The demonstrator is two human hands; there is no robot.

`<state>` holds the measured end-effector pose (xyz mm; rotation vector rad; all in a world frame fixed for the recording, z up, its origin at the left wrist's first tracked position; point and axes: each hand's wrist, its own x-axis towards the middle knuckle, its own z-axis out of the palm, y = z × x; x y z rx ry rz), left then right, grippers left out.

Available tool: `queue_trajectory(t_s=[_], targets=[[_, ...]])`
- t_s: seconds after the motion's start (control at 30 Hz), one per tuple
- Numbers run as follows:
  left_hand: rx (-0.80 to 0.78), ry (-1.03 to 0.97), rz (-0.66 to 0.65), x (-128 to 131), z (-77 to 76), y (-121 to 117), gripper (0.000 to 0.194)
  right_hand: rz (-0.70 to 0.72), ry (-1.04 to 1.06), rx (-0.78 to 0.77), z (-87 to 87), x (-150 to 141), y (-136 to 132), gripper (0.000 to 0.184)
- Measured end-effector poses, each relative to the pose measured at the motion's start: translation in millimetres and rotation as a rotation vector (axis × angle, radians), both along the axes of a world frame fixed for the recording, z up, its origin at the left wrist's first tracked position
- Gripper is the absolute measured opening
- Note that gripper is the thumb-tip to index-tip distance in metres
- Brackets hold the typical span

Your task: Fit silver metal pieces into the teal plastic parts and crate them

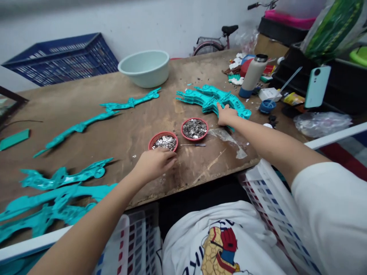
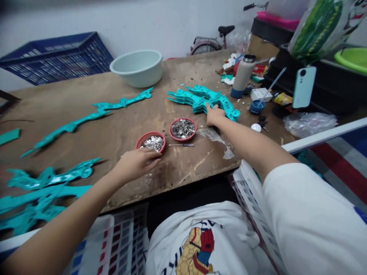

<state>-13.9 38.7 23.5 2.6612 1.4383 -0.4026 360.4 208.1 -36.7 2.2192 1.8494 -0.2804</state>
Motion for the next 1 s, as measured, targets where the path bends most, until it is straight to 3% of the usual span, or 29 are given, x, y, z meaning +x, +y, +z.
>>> queue_trajectory(t_s=[0.1, 0.4, 0.57, 0.73, 0.8, 0.87, 0.93, 1.0], targets=[[0.011, -0.008, -0.021, -4, -5.3, 2, 0.044, -0.030, -0.014, -0.017, -1.7, 12, 8, 0.141], [0.021, -0.121, -0.090, -19, -21.9, 11, 0.051, -0.024, -0.008, 0.009, 6.9, 57, 16, 0.126], [-0.002, -0.159, -0.134, -19, -18.4, 6, 0.050, 0.015, -0.044, 0.001, 6.1, 60, 16, 0.125], [0.115, -0.411, -0.263, -20, -13.7, -1, 0.048, 0.020, -0.038, -0.020, 2.1, 54, 9, 0.129], [0.203, -0.462, -0.280, -28, -16.0, 16, 0.047, 0.017, -0.016, -0.035, 4.4, 52, 7, 0.127], [0.254, -0.407, -0.243, -42, -20.3, 50, 0.047, 0.001, 0.004, -0.053, 8.2, 52, 6, 0.126], [0.255, -0.271, -0.121, -65, -24.7, 100, 0.048, -0.026, 0.016, -0.063, 13.3, 52, 6, 0.125], [0.283, -0.147, 0.101, -94, -28.6, 155, 0.051, -0.046, 0.018, -0.050, 20.6, 52, 7, 0.124]])
